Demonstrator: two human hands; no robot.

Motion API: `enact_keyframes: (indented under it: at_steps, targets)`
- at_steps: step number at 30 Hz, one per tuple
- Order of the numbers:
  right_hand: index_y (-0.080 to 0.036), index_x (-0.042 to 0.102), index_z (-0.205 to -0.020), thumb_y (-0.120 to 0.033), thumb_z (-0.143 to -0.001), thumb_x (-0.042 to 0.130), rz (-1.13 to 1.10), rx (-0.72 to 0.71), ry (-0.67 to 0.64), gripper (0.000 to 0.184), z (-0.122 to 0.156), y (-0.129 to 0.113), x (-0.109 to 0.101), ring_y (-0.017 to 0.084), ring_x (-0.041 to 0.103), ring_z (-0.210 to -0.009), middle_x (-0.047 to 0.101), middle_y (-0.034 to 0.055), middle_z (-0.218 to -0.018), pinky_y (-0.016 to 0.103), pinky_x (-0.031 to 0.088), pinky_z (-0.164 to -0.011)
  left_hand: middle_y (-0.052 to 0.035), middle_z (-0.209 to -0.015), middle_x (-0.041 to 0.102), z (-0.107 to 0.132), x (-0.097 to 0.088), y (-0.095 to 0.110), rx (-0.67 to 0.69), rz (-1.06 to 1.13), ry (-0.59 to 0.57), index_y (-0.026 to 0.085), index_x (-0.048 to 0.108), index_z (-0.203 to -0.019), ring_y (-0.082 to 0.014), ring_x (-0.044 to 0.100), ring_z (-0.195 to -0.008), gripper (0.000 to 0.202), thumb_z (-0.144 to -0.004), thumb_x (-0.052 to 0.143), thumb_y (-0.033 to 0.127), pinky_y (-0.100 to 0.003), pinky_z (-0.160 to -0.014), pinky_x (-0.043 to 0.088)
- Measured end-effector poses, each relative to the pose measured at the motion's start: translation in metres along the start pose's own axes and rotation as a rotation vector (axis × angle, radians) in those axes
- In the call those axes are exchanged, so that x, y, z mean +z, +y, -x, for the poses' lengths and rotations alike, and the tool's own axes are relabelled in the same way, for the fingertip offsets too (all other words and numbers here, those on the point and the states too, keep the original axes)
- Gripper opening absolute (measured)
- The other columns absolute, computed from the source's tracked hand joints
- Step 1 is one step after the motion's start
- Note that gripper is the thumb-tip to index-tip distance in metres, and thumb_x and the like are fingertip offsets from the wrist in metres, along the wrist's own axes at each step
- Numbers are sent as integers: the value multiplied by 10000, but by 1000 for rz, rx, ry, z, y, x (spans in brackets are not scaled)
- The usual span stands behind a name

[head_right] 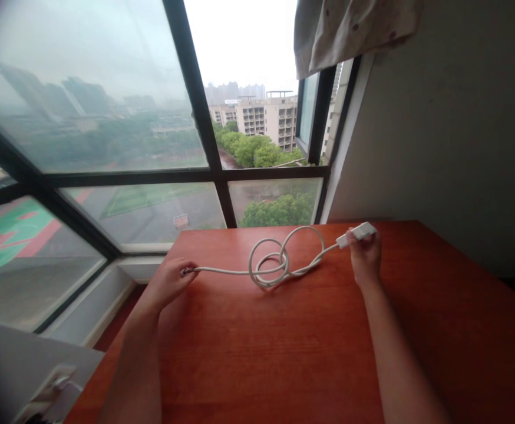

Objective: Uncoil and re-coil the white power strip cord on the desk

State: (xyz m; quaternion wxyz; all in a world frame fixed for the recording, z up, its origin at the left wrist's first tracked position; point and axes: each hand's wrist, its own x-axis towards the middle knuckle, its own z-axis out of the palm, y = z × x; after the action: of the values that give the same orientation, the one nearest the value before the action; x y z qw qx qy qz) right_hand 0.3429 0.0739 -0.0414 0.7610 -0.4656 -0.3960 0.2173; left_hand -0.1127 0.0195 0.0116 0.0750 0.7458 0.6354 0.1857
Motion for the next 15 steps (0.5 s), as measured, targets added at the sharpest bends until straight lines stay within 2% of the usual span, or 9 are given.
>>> enact_keyframes:
  at_steps: [3,5,8,10,12,15]
  targets:
    - [-240,489,-1106,-413,-635,758,117,-46,-119,569,3,1,1,175,608,-925,604,37,-1055,319,525,-805,-103,-1029,638,0,3,15,-53,-228,282,235,736,-834,-268,535,-1003,190,-803,565,312,-366,-840,394]
    - [-253,469,-1162,-394,-632,759,185,-37,-189,621,5,0,3,174,604,-920,590,46,-1092,305,527,-792,-112,-1061,617,1,6,28,-122,-322,413,259,729,-919,-292,514,-1041,226,-838,536,343,-377,-811,387]
    - [-254,457,-1198,-371,-639,747,257,-35,-204,640,9,0,8,175,604,-911,579,51,-1107,294,528,-775,-97,-942,660,1,11,44,-183,-302,415,249,680,-1056,-251,580,-889,303,-893,443,342,-323,-704,384]
    - [-246,462,-1198,-375,-650,732,286,-52,-176,624,11,1,9,182,605,-922,583,54,-1109,297,530,-771,-92,-929,685,0,14,50,-227,-244,390,232,659,-1087,-232,607,-813,316,-894,422,313,-299,-642,369]
    - [-244,463,-1196,-391,-655,723,343,-56,-143,618,12,2,10,190,613,-921,597,56,-1099,301,532,-762,-91,-946,697,-1,16,54,-246,-174,368,222,654,-1078,-229,622,-809,312,-887,427,316,-284,-619,359]
    - [-242,450,-1197,-409,-630,741,460,-11,-89,659,12,7,9,195,636,-849,615,59,-1072,303,533,-719,-75,-892,705,-3,18,57,-258,-51,342,216,658,-1029,-228,638,-818,331,-889,430,411,-265,-618,363]
